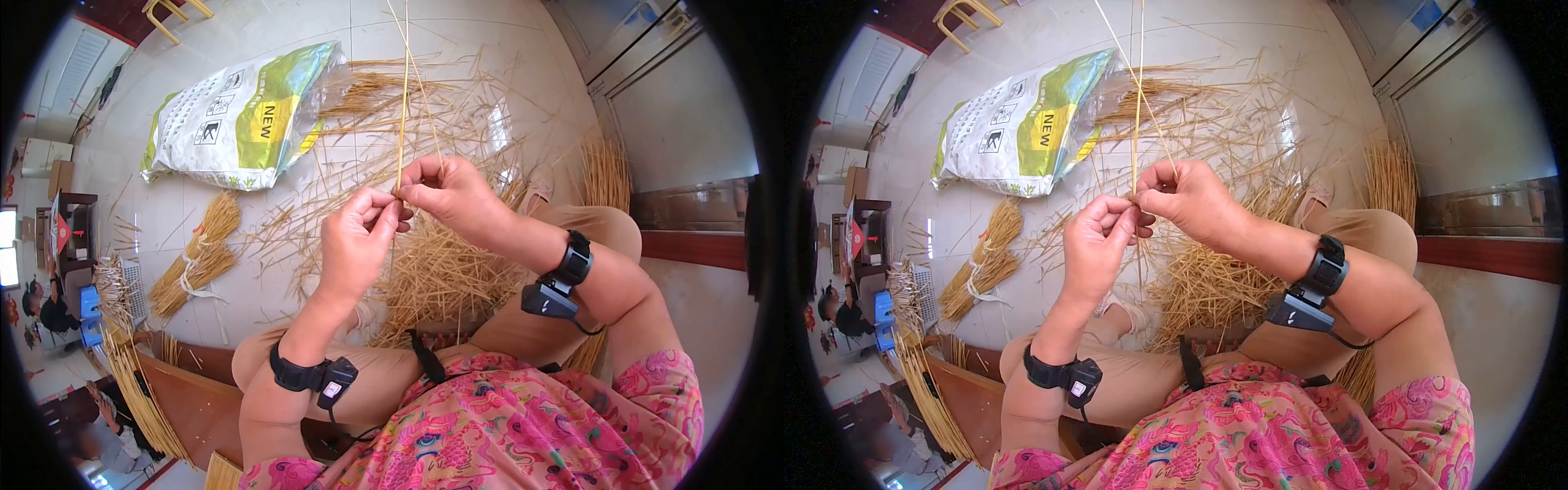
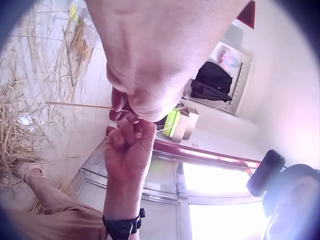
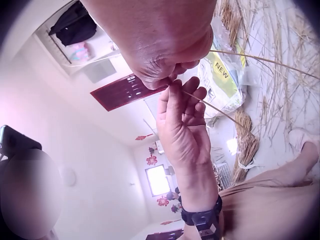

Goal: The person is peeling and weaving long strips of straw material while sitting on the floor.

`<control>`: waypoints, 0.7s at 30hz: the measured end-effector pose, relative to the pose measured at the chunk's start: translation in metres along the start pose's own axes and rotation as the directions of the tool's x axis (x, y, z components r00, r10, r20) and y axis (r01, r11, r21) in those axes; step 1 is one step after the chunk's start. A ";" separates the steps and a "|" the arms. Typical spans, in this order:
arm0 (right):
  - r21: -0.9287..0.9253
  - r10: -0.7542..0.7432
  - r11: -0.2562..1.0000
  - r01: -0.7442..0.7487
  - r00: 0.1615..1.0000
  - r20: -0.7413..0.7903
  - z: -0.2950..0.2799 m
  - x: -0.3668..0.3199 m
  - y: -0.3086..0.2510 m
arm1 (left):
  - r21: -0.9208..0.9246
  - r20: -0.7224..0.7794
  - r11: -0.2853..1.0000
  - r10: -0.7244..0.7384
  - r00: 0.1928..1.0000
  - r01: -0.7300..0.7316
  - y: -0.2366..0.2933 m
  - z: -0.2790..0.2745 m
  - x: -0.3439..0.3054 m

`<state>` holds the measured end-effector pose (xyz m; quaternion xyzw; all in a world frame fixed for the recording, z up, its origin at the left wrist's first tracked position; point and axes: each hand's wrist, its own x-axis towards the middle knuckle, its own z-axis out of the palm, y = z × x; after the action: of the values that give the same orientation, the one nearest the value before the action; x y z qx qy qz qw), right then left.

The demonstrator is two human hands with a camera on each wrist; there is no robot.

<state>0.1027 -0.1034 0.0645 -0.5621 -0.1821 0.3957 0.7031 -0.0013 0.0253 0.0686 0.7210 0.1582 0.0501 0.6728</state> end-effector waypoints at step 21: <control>0.078 0.014 0.997 -0.011 0.999 -0.043 0.003 -0.002 -0.003 | -0.155 0.069 0.984 -0.075 0.995 0.085 0.006 -0.001 0.000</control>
<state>0.1003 -0.1033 0.0682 -0.5440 -0.1478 0.3945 0.7256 -0.0007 0.0261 0.0742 0.6598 0.1613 0.0127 0.7338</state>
